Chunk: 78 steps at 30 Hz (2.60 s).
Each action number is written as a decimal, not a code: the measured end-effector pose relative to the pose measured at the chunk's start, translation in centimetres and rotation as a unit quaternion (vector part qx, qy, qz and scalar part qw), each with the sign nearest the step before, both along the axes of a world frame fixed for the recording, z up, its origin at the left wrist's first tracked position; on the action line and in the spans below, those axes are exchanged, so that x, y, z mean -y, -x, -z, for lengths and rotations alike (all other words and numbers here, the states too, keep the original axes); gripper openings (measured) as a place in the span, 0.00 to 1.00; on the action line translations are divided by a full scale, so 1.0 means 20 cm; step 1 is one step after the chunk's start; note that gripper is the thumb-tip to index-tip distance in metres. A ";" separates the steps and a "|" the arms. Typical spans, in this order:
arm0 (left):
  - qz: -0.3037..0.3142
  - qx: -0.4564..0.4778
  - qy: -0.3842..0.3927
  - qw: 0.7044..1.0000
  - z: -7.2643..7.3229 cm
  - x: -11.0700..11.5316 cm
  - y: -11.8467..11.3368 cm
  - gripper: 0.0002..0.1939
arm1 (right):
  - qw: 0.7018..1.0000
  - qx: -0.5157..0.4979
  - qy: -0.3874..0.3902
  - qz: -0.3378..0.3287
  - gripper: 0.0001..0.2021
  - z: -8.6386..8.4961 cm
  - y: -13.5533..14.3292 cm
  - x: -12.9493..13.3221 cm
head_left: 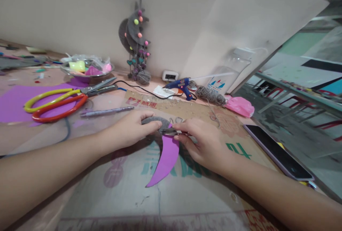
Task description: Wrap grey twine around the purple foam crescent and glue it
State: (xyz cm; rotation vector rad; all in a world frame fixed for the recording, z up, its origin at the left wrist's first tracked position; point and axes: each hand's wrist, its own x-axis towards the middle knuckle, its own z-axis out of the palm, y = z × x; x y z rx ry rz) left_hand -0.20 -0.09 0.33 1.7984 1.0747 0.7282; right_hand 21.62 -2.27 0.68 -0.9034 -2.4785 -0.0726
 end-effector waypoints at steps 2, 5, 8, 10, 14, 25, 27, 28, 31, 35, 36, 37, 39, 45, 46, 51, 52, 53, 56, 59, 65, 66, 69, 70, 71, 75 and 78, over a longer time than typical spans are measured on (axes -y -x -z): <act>0.001 -0.001 -0.003 1.000 0.00 0.00 0.00 0.09 | 1.000 0.011 -0.004 0.003 0.08 0.00 0.00 0.00; 0.000 -0.004 -0.003 1.000 0.00 0.00 0.00 0.09 | 0.999 0.027 -0.020 0.004 0.08 0.00 0.00 0.00; 0.002 -0.009 -0.003 1.000 -0.01 0.00 -0.01 0.09 | 0.998 0.043 -0.041 0.002 0.08 -0.01 0.01 0.00; 0.005 -0.010 -0.008 1.000 -0.01 0.01 -0.01 0.09 | 0.997 0.057 -0.055 0.001 0.08 -0.02 0.01 0.00; 0.006 -0.014 -0.018 1.000 -0.01 0.01 -0.01 0.10 | 0.993 0.092 -0.079 -0.004 0.09 -0.02 0.02 0.00; 0.010 -0.027 -0.022 0.999 -0.01 0.00 0.00 0.11 | 0.987 0.098 -0.125 -0.015 0.09 -0.02 0.02 -0.01; 0.010 -0.028 -0.024 0.999 0.00 0.00 0.00 0.10 | 0.987 0.097 -0.127 -0.011 0.08 -0.01 0.02 -0.01; 0.010 -0.025 -0.025 0.999 0.00 0.00 0.00 0.10 | 0.988 0.090 -0.124 -0.008 0.08 -0.01 0.02 0.00; 0.010 -0.015 -0.029 0.999 0.00 0.00 0.00 0.09 | 0.995 0.043 -0.085 -0.005 0.08 0.00 0.01 0.00; 0.009 -0.019 -0.033 0.999 0.00 0.00 0.00 0.10 | 0.999 0.014 -0.036 -0.006 0.09 0.01 0.00 0.01; 0.009 -0.021 -0.033 0.999 0.00 0.00 0.00 0.10 | 0.999 0.015 -0.033 -0.007 0.09 0.01 0.00 0.00; 0.008 -0.021 -0.032 0.999 0.00 0.00 0.00 0.10 | 0.999 0.016 -0.033 -0.008 0.09 0.01 -0.01 0.00; 0.008 -0.021 -0.031 0.999 0.00 0.00 0.00 0.10 | 0.999 0.018 -0.035 -0.010 0.09 0.01 -0.01 -0.01; 0.002 -0.028 -0.023 0.999 -0.01 0.00 0.00 0.10 | 0.998 0.030 -0.051 -0.007 0.08 0.01 -0.01 -0.02; 0.001 -0.030 -0.021 0.999 -0.01 0.00 0.00 0.10 | 0.998 0.030 -0.052 -0.008 0.08 0.01 -0.01 -0.02; -0.002 -0.034 -0.022 0.999 -0.01 0.00 0.00 0.09 | 0.998 0.032 -0.049 -0.015 0.09 0.00 -0.01 -0.01; -0.001 -0.035 -0.025 0.999 0.00 0.00 -0.01 0.09 | 0.998 0.033 -0.052 -0.015 0.09 0.00 0.00 -0.01; -0.001 -0.037 -0.028 0.999 0.00 0.00 -0.01 0.09 | 0.998 0.035 -0.055 -0.013 0.09 0.00 0.00 -0.01; 0.000 -0.036 -0.032 0.999 0.00 0.00 0.00 0.09 | 0.997 0.040 -0.057 -0.013 0.09 -0.01 0.00 -0.01; -0.001 -0.041 -0.037 0.998 0.00 0.00 0.00 0.09 | 0.997 0.047 -0.058 -0.022 0.09 -0.01 0.00 -0.01; 0.004 -0.043 -0.026 0.999 -0.01 0.00 0.00 0.09 | 0.995 0.074 -0.064 -0.013 0.09 -0.01 0.00 -0.01; 0.004 -0.042 -0.024 0.999 -0.01 0.00 0.00 0.09 | 0.995 0.078 -0.064 -0.011 0.09 -0.01 0.01 -0.01; 0.005 -0.039 -0.028 0.999 -0.01 0.01 0.00 0.10 | 0.994 0.080 -0.072 -0.010 0.09 -0.02 0.01 -0.01; 0.006 -0.039 -0.029 0.999 -0.01 0.01 0.00 0.10 | 0.994 0.079 -0.075 -0.010 0.09 -0.02 0.01 -0.01; 0.007 -0.040 -0.030 0.999 -0.01 0.01 0.00 0.10 | 0.994 0.078 -0.077 -0.010 0.09 -0.02 0.01 -0.01; 0.005 -0.047 -0.033 0.998 -0.02 0.01 0.00 0.10 | 0.993 0.079 -0.084 -0.006 0.09 -0.02 0.02 -0.01; 0.003 -0.048 -0.034 0.998 -0.02 0.01 0.00 0.10 | 0.993 0.080 -0.088 -0.005 0.09 -0.02 0.02 -0.01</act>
